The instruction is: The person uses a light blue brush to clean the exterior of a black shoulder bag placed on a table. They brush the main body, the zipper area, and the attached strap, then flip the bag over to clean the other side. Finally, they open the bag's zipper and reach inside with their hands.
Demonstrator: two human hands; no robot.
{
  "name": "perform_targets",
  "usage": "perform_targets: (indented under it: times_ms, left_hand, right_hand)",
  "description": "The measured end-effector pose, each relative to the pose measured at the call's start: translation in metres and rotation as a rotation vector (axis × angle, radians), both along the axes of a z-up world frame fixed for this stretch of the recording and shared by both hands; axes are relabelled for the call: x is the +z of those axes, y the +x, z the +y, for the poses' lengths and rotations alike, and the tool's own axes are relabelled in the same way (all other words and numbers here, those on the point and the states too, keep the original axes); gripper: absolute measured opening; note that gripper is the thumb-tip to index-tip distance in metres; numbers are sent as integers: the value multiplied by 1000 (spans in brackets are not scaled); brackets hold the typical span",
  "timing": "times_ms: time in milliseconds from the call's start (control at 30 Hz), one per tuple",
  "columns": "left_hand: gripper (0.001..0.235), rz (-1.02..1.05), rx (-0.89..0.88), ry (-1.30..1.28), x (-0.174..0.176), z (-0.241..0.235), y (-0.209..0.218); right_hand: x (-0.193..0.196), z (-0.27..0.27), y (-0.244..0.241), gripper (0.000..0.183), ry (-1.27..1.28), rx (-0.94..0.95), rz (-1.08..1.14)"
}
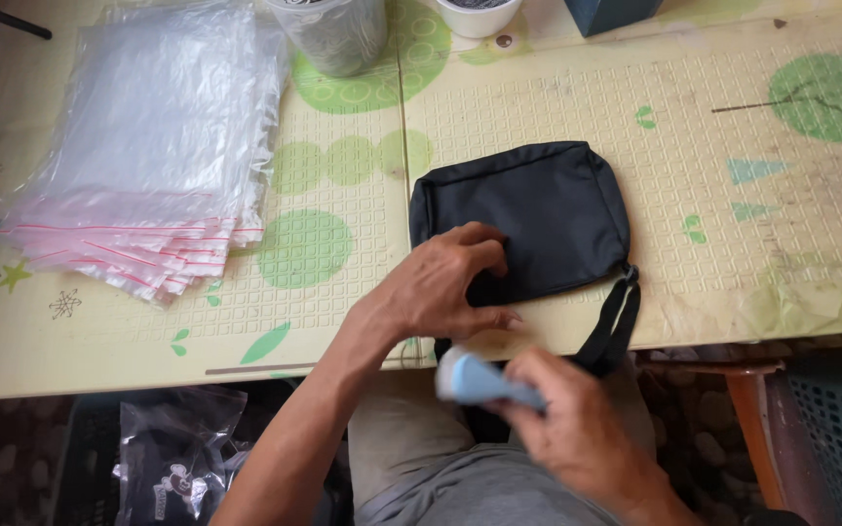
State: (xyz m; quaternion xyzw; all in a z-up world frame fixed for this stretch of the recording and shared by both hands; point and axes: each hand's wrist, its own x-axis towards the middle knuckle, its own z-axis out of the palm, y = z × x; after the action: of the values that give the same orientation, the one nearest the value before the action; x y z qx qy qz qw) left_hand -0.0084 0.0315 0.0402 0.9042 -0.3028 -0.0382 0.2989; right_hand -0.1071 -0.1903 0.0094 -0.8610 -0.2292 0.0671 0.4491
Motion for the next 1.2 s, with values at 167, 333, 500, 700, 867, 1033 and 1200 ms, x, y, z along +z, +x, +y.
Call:
perform_targets:
  times_ms: [167,333,500,700,867,1033,1200]
  left_hand:
    - [16,-262,28,-5,-20,-14,-7]
    - [11,-2,165,-115,-25,-7,1]
    - [11,368,255,-432,-28,-4,9]
    - [13,423,247,-502,-22,-5,8]
    - [15,443,238,-519,-29,-3,10]
    - [17,456,233,-513,-21,-3,8]
    - [28,550,271,-592,-7,-1,6]
  right_hand:
    - [6,-42,44,25,-51,-368,-103]
    - [-5,-46,60,28,-67,-496,53]
    - [-10,-28,51,18,141,-491,-176]
    - [12,14,75,41,204,-213,-493]
    - [-5,21,75,42,59,-204,-640]
    - [-6,18,63,42,24,-191,-663]
    - [-38,25,51,31,69,-298,-525]
